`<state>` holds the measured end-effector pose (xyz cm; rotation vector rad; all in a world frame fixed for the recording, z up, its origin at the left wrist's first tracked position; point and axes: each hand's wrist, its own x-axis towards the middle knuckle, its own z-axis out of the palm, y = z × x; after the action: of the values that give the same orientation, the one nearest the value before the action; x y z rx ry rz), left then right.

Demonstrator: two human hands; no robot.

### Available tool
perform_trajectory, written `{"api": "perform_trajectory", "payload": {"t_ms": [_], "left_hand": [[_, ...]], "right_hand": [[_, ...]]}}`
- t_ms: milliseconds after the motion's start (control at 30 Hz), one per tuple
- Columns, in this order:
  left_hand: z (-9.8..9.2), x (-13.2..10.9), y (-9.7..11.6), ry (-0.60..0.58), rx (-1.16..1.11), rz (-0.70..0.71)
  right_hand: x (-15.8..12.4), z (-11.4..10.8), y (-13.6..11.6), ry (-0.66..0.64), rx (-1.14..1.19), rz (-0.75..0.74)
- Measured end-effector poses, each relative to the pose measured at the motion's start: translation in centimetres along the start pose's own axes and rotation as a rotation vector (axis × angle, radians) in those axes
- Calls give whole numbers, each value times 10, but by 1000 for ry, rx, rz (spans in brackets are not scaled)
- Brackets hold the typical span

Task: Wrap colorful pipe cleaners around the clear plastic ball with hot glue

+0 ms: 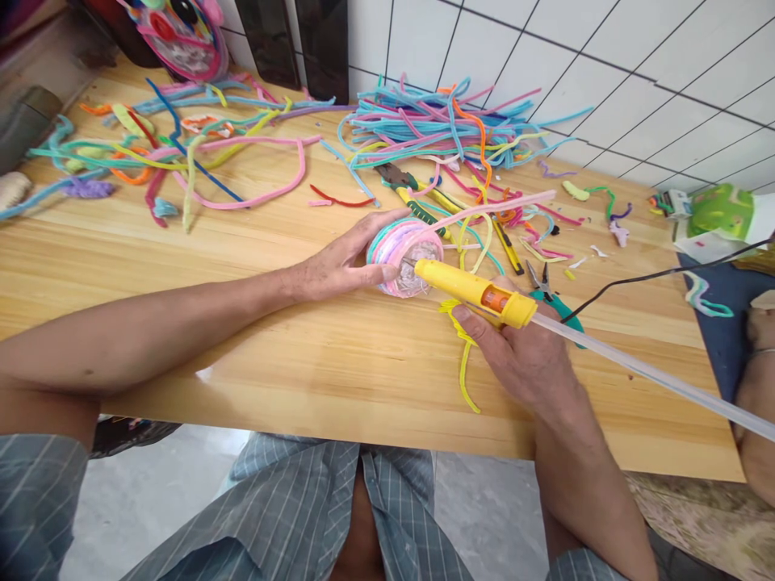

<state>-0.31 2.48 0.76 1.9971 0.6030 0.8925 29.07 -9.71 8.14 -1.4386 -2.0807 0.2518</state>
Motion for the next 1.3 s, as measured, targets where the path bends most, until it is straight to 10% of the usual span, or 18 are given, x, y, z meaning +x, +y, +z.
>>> {"api": "perform_trajectory", "payload": {"t_ms": [1300], "left_hand": [[0, 0, -2, -4, 45, 43]], "right_hand": [[5, 5, -4, 9, 29, 175]]}}
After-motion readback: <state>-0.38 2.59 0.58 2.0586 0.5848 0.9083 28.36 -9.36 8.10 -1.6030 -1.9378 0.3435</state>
